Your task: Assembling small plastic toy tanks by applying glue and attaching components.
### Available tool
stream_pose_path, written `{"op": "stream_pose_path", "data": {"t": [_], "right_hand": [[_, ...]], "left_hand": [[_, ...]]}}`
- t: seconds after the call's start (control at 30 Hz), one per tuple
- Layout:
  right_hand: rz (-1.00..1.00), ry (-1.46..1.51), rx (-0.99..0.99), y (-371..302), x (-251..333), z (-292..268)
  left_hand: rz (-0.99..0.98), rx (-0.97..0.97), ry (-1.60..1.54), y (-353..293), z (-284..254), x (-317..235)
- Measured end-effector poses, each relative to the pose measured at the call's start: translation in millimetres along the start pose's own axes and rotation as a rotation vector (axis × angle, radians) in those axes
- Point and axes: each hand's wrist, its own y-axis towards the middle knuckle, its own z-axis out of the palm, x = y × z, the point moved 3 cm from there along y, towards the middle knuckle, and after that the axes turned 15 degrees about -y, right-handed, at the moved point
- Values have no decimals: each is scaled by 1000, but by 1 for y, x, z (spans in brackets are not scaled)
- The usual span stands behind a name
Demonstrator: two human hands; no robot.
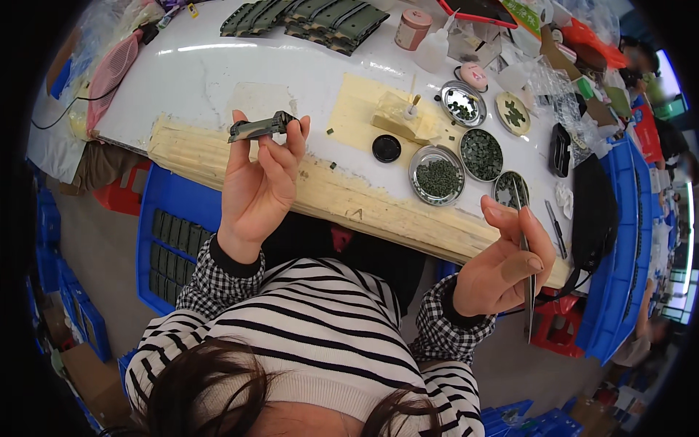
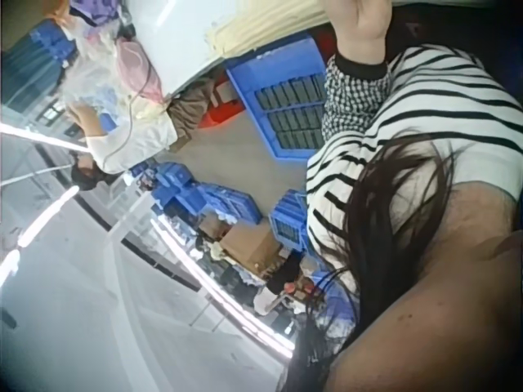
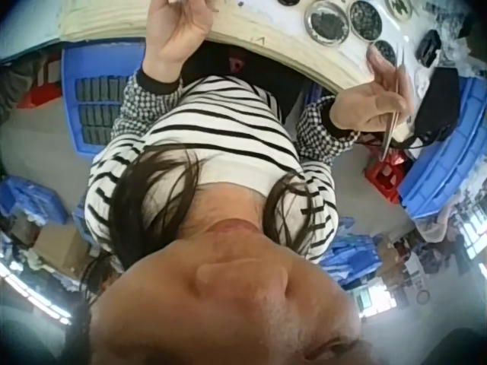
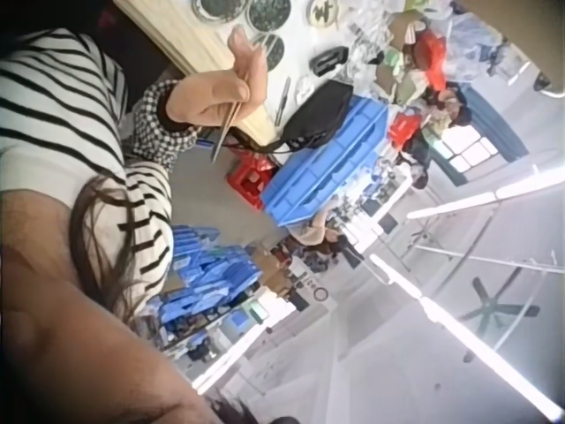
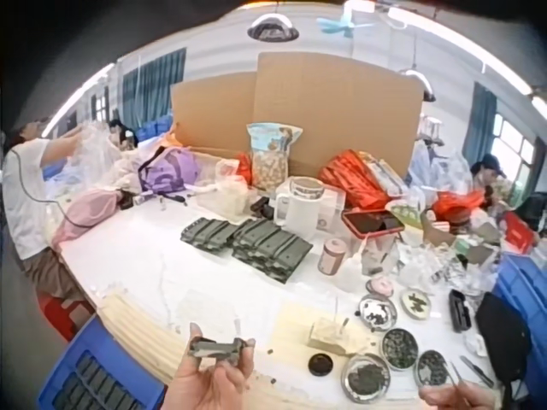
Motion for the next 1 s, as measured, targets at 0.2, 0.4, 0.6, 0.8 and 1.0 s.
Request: {"op": "stream_pose_path", "data": {"t": [0.2, 0.4, 0.6, 0.8, 1.0], "right_hand": [[-5, 1, -7, 2, 1, 7], [9, -33, -48, 3, -2, 1], [34, -44, -95, 7, -8, -7], [72, 34, -20, 0, -4, 3], [13, 302, 438, -18, 24, 54]], "left_hand": [[14, 27, -8, -3, 0, -4], [-1, 4, -17, 0, -4, -4], [23, 40, 17, -1, 0, -7], [106, 118, 137, -6, 2, -10], [363, 41, 691, -10, -18, 16]]}}
